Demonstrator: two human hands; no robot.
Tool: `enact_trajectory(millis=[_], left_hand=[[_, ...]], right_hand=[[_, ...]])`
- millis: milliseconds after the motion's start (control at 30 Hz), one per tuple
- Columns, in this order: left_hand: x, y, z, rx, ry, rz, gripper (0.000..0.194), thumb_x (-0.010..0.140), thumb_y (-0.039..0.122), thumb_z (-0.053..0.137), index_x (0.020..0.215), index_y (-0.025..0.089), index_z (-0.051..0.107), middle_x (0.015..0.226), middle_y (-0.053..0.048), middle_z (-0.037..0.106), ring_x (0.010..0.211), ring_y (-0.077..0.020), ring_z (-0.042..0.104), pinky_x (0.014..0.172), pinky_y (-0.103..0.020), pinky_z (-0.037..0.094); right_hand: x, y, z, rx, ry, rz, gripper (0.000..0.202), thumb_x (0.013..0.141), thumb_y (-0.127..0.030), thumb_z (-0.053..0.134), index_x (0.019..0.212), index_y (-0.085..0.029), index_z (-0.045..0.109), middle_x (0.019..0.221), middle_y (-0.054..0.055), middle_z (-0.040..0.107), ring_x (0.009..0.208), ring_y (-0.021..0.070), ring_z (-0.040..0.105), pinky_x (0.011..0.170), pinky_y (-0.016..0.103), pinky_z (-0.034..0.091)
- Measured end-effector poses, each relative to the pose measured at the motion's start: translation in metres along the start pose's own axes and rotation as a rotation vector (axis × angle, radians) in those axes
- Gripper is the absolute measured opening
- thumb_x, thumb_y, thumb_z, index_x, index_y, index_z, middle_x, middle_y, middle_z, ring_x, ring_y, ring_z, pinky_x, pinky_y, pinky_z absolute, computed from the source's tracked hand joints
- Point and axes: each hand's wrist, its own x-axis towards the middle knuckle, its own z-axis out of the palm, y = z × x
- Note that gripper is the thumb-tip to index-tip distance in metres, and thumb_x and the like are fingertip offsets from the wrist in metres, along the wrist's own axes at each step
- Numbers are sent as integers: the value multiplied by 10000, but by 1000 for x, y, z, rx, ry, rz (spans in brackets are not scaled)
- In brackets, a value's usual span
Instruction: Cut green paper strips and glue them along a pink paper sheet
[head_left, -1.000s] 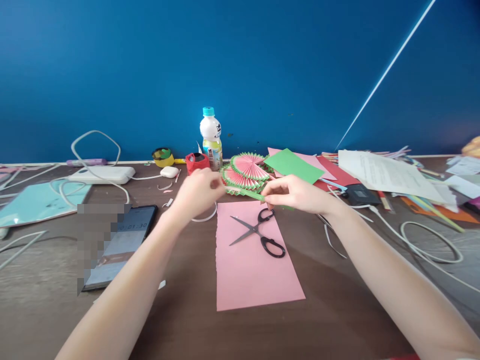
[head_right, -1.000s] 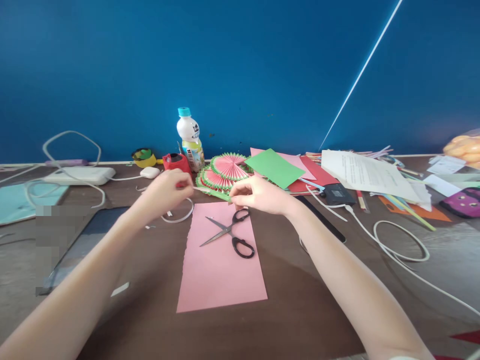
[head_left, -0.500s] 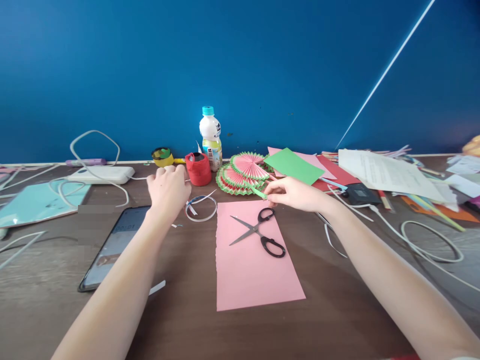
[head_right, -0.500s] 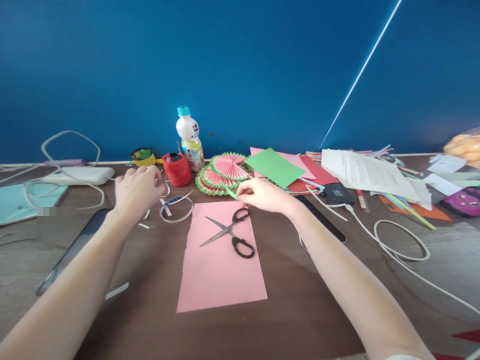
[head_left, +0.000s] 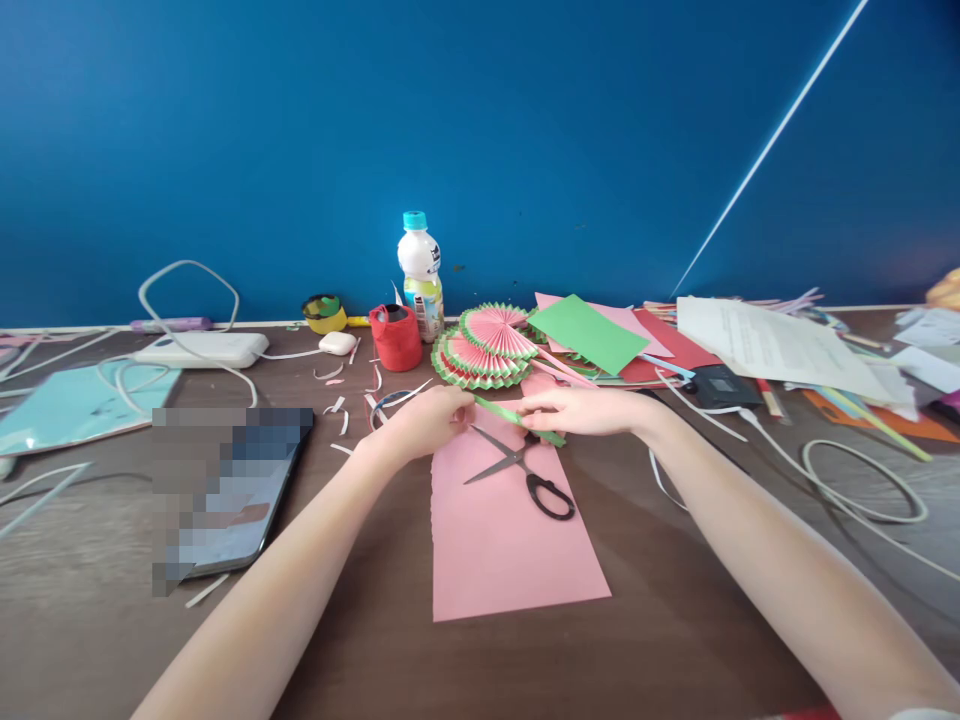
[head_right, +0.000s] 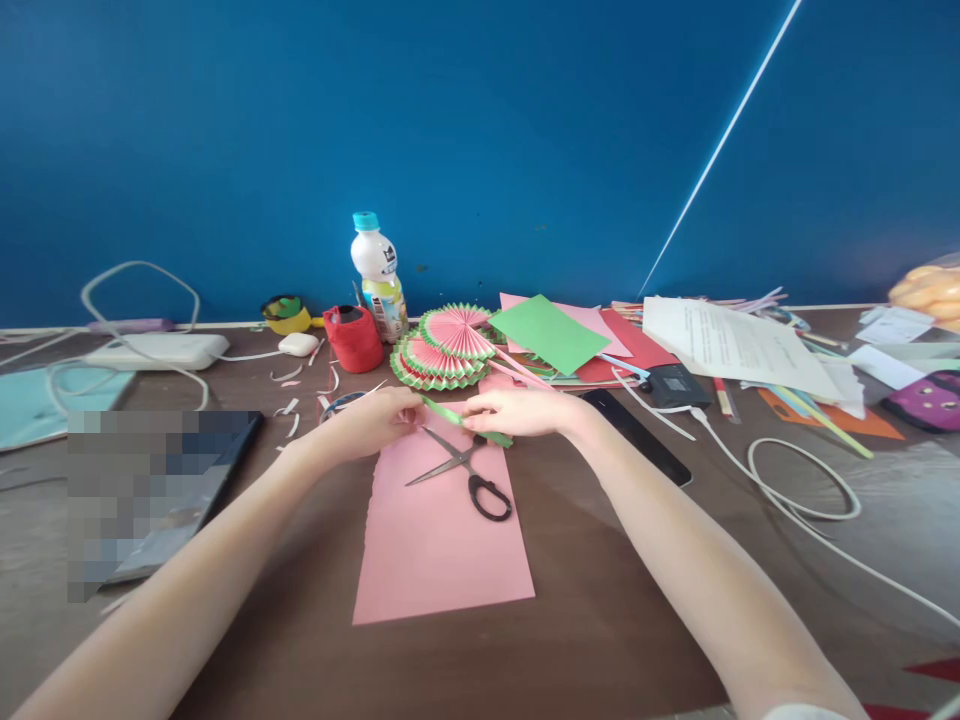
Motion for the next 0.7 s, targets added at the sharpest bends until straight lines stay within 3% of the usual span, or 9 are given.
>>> enact_trajectory(millis=[267, 367, 467, 567, 633, 700], left_hand=[[1, 1, 1, -3, -24, -62, 175, 678, 107, 477, 786, 178, 596, 843, -45, 635, 832, -191, 559, 685, -261, 411], [-1, 2, -6, 32, -95, -102, 171, 687, 119, 461, 770, 183, 596, 834, -41, 644, 813, -196, 570, 677, -275, 415], [-4, 8, -15, 108, -214, -155, 190, 704, 126, 436, 748, 187, 611, 829, -44, 652, 818, -212, 582, 691, -306, 423], [-6, 20, -19, 130, -209, -60, 285, 702, 206, 539, 974, 210, 622, 1090, -59, 615, 1046, -248, 524, 853, -356, 410], [-6, 29, -18, 105, -277, 19, 548, 680, 271, 616, 1218, 287, 511, 1351, -43, 458, 1210, -264, 413, 963, -393, 353], [-6, 37, -17, 123, -386, -8, 693, 681, 319, 641, 1327, 349, 393, 1466, -14, 316, 1279, -278, 340, 998, -427, 326]], right_hand=[[-18, 11, -25, -55, -129, 196, 444, 802, -569, 408, 892, -237, 688, 961, 54, 671, 875, 221, 608, 636, 285, 475], [-25, 22, -34, -31, -92, 325, 476, 790, -600, 411, 836, -206, 674, 919, 74, 673, 833, 210, 616, 602, 274, 463], [-30, 28, -40, 34, -8, 300, 462, 788, -593, 434, 860, -184, 637, 894, 81, 679, 781, 184, 617, 600, 261, 449], [-33, 27, -42, 38, 130, 174, 461, 815, -581, 409, 829, -174, 623, 867, 73, 682, 766, 167, 606, 632, 263, 432], [-33, 22, -41, 54, 167, 129, 479, 828, -590, 385, 832, -174, 622, 866, 68, 682, 766, 164, 606, 632, 265, 423], [-31, 15, -37, 108, 144, 103, 498, 830, -603, 375, 890, -175, 622, 902, 72, 681, 758, 162, 614, 607, 261, 421]])
